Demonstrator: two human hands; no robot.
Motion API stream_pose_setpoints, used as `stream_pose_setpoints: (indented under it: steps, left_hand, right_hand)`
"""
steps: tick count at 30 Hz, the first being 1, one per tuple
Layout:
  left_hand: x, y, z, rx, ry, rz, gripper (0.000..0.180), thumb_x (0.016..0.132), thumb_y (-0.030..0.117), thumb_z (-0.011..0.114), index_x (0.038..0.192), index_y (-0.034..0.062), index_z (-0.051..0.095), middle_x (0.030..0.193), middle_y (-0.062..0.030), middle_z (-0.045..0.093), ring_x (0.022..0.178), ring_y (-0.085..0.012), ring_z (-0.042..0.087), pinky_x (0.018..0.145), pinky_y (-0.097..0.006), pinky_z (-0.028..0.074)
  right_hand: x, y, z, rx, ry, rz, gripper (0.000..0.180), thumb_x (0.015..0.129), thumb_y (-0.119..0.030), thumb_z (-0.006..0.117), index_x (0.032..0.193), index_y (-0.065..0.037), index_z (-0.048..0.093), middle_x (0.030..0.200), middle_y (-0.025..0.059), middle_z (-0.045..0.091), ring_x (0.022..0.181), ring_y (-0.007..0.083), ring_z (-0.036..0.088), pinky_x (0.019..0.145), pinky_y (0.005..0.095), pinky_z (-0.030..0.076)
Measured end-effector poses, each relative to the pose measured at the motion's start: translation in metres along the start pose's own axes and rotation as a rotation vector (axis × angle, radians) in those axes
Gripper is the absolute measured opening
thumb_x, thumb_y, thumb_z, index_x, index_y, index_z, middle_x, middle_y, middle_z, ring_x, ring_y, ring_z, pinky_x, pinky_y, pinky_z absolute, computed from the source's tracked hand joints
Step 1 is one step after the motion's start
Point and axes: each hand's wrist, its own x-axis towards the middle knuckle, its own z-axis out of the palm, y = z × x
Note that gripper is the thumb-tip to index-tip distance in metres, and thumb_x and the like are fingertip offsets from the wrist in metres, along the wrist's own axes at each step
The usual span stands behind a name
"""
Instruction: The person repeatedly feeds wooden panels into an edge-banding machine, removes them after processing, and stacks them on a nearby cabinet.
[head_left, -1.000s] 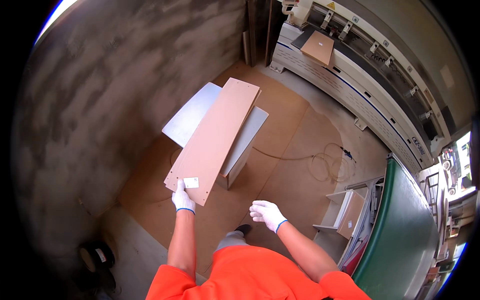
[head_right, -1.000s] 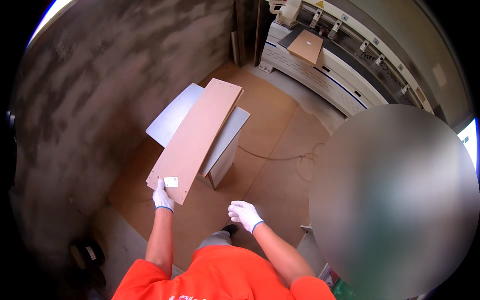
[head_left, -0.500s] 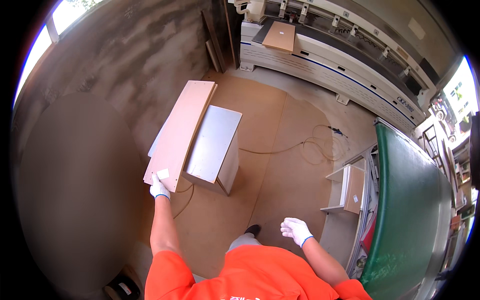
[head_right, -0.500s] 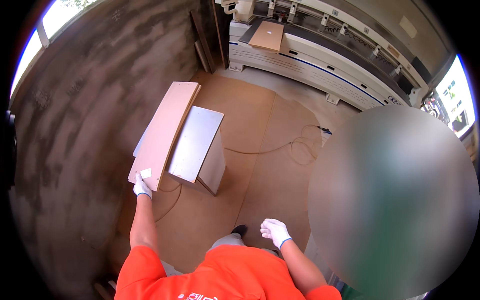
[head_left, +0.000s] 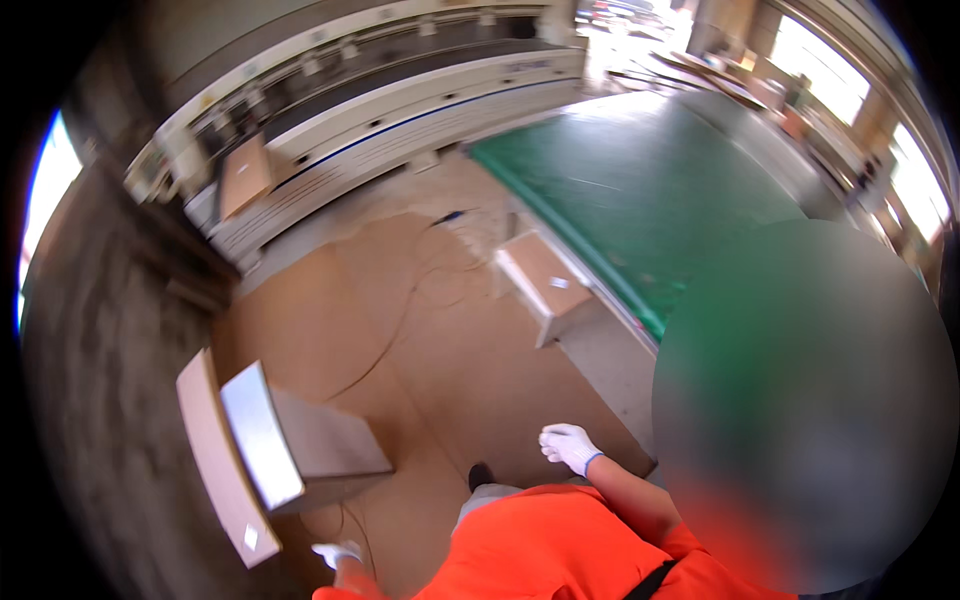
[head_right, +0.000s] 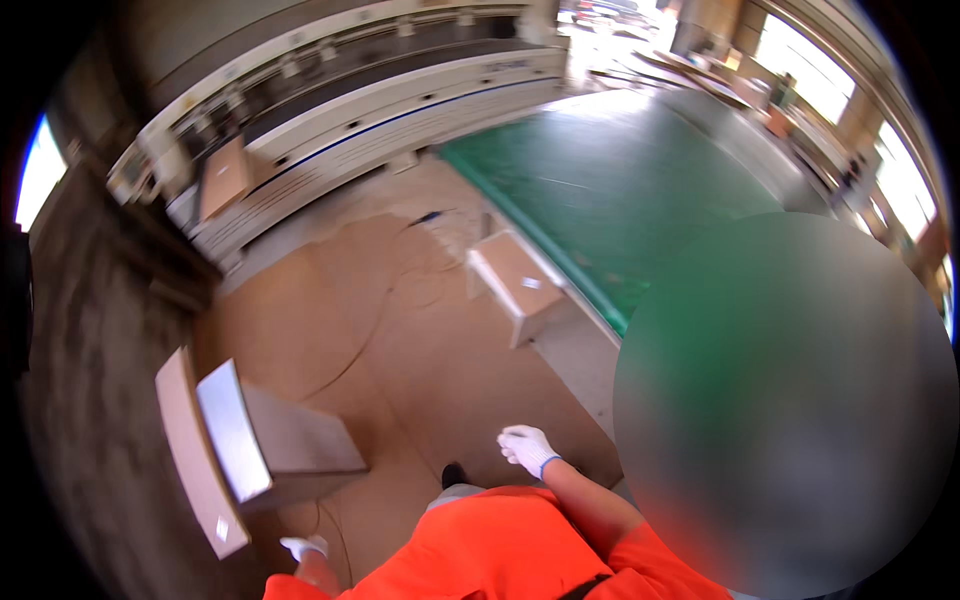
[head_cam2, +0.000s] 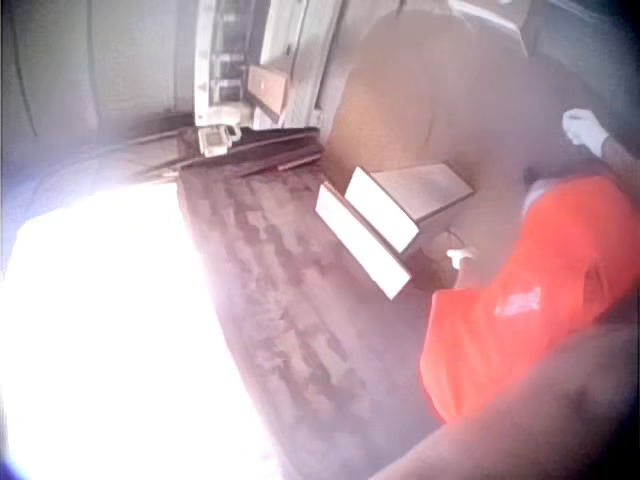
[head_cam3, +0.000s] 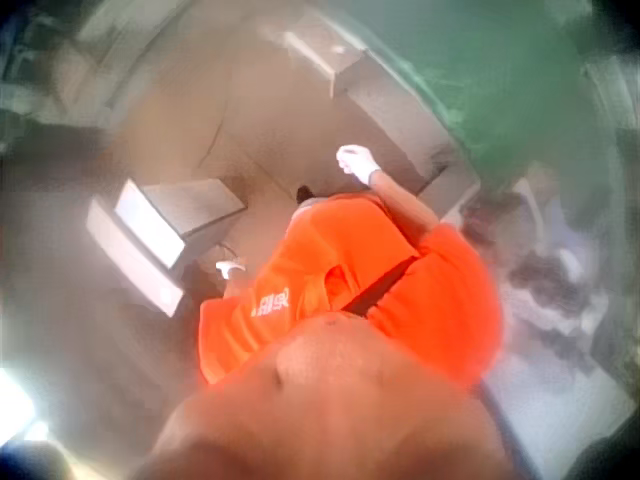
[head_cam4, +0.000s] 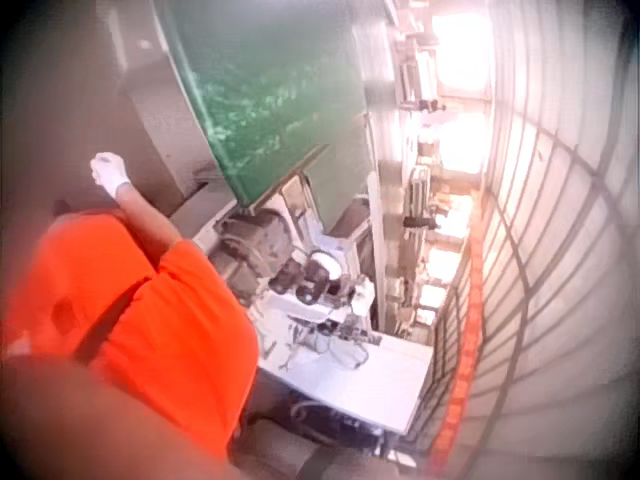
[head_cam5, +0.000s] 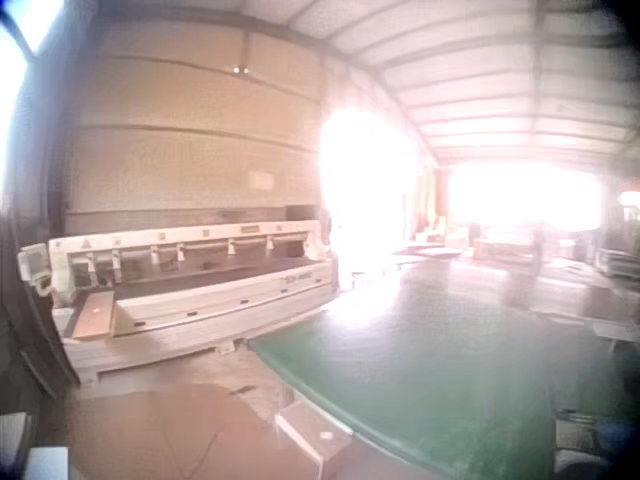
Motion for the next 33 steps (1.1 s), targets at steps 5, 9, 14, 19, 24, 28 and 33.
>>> stream_pose_setpoints:
  steps: [5, 9, 14, 19, 24, 28, 33]
  left_hand:
    - [0.061, 0.186, -0.190, -1.708, 0.475, 0.060, 0.070, 0.096, 0.062, 0.054, 0.119, -0.0036, 0.066, 0.117, -0.0158, 0.068, 0.104, -0.0317, 0.067, 0.083, -0.047, 0.054]
    - [-0.119, 0.331, -0.416, -1.447, 0.707, 0.816, 0.032, 0.097, 0.031, 0.065, 0.083, 0.0016, 0.062, 0.069, -0.0050, 0.062, 0.058, -0.0145, 0.055, 0.052, -0.033, 0.045]
    - [-0.284, 0.396, -0.555, -1.447, 0.896, 1.412, 0.011, 0.093, 0.007, 0.067, 0.084, 0.0004, 0.065, 0.073, -0.0043, 0.065, 0.067, -0.0117, 0.058, 0.062, -0.029, 0.048]
    - [-0.567, 0.391, -0.537, -0.668, 1.527, 2.243, 0.006, 0.090, 0.002, 0.066, 0.084, 0.0017, 0.067, 0.073, -0.0053, 0.064, 0.070, -0.0142, 0.059, 0.064, -0.030, 0.049]
    - [-0.655, 0.403, -0.529, 0.040, 1.815, 2.777, 0.009, 0.090, 0.008, 0.067, 0.082, 0.0048, 0.067, 0.072, -0.0039, 0.063, 0.069, -0.0146, 0.059, 0.063, -0.029, 0.049]
    - [-0.671, 0.414, -0.534, 0.121, 1.983, 2.858, 0.012, 0.091, 0.013, 0.068, 0.080, 0.0072, 0.066, 0.072, -0.0029, 0.063, 0.068, -0.0149, 0.060, 0.062, -0.029, 0.049]
    - [-0.672, 0.415, -0.540, 0.153, 2.152, 2.910, 0.016, 0.091, 0.020, 0.069, 0.078, 0.0103, 0.066, 0.071, -0.0016, 0.063, 0.067, -0.0153, 0.060, 0.061, -0.029, 0.048]
  right_hand:
    - [-0.008, -0.023, -0.108, -0.156, 0.301, -0.507, 0.031, 0.097, -0.022, 0.070, 0.120, 0.000, 0.068, 0.094, 0.0049, 0.069, 0.078, 0.0114, 0.063, 0.069, 0.0287, 0.052]
    - [-0.070, -0.007, -0.264, -0.165, 0.913, -0.757, 0.028, 0.093, -0.022, 0.070, 0.111, -0.001, 0.073, 0.108, 0.0167, 0.075, 0.097, 0.0269, 0.073, 0.087, 0.0352, 0.055]
    - [-0.117, 0.039, -0.387, 0.186, 1.212, -0.765, 0.024, 0.093, -0.018, 0.070, 0.109, 0.000, 0.074, 0.102, 0.0151, 0.076, 0.094, 0.0225, 0.073, 0.087, 0.0329, 0.056]
    - [-0.176, 0.065, -0.458, 0.048, 1.493, -0.691, 0.024, 0.094, -0.018, 0.070, 0.110, 0.000, 0.073, 0.098, 0.0142, 0.077, 0.091, 0.0208, 0.073, 0.083, 0.0331, 0.056]
    - [-0.200, 0.046, -0.509, -0.208, 1.622, -0.613, 0.025, 0.094, -0.020, 0.069, 0.110, 0.000, 0.073, 0.101, 0.0179, 0.076, 0.095, 0.0273, 0.075, 0.086, 0.0354, 0.057]
    - [-0.202, 0.011, -0.532, -0.390, 1.597, -0.631, 0.029, 0.093, -0.025, 0.065, 0.111, -0.003, 0.073, 0.106, 0.0162, 0.075, 0.101, 0.0341, 0.071, 0.090, 0.0429, 0.056]
    - [-0.183, -0.024, -0.573, -0.706, 1.544, -0.590, 0.037, 0.090, -0.031, 0.068, 0.117, -0.005, 0.071, 0.116, 0.0159, 0.072, 0.112, 0.0339, 0.067, 0.098, 0.0451, 0.052]
